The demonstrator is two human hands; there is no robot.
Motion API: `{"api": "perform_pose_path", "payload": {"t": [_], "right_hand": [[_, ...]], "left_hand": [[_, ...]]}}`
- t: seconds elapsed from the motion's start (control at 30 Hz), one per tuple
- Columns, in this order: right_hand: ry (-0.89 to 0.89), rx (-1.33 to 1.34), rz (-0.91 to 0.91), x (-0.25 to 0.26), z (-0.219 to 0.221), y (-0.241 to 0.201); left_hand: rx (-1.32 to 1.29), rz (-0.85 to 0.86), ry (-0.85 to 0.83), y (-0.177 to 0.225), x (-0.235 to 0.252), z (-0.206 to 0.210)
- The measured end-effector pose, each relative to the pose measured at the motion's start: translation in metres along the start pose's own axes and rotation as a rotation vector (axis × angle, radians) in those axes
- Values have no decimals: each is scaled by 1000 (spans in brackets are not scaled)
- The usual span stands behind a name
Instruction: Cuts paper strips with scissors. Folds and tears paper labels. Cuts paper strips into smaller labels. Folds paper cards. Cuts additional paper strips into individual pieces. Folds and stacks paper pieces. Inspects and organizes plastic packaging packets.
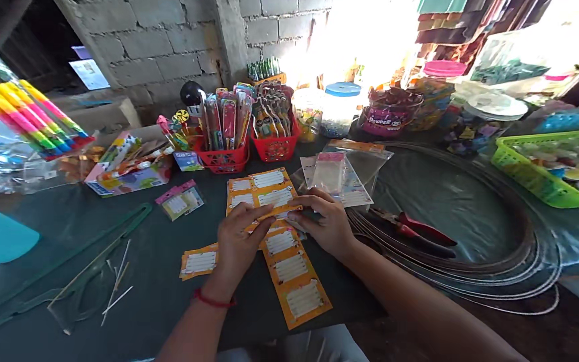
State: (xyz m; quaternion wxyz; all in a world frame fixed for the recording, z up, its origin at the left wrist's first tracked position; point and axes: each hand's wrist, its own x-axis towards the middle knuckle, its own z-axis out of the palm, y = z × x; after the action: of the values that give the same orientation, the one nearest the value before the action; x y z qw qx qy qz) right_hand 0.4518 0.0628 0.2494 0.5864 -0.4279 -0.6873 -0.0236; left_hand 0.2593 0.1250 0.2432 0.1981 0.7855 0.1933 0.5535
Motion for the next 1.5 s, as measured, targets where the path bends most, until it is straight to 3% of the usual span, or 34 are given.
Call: {"api": "perform_pose_path", "payload": {"t": [0.23, 0.43, 0.73, 0.93, 1.07, 1.2, 1.33, 1.5], "right_hand": [[48, 13, -30, -3, 3, 1], [-9, -47, -105, -5, 4, -3], [-24, -74, -77, 3, -10, 3], [-10, -107, -102, 4, -12, 4], [-15, 44, 31, 4, -13, 5], [-99, 362, 302, 8, -16, -1], [-159, 540, 541, 13, -18, -9], [-144, 723, 704, 15, -19, -3]], "left_hand": [[-131, -40, 65, 2, -4, 6], [-57, 11, 47, 3, -6, 8], [60, 40, 17, 0, 2, -7], [203, 177, 38, -1, 4, -12], [255, 299, 125, -4, 4, -14], [326, 426, 197, -4, 3, -15], [412, 541, 162, -2, 1, -13], [453, 616, 57, -1, -3, -11]]}}
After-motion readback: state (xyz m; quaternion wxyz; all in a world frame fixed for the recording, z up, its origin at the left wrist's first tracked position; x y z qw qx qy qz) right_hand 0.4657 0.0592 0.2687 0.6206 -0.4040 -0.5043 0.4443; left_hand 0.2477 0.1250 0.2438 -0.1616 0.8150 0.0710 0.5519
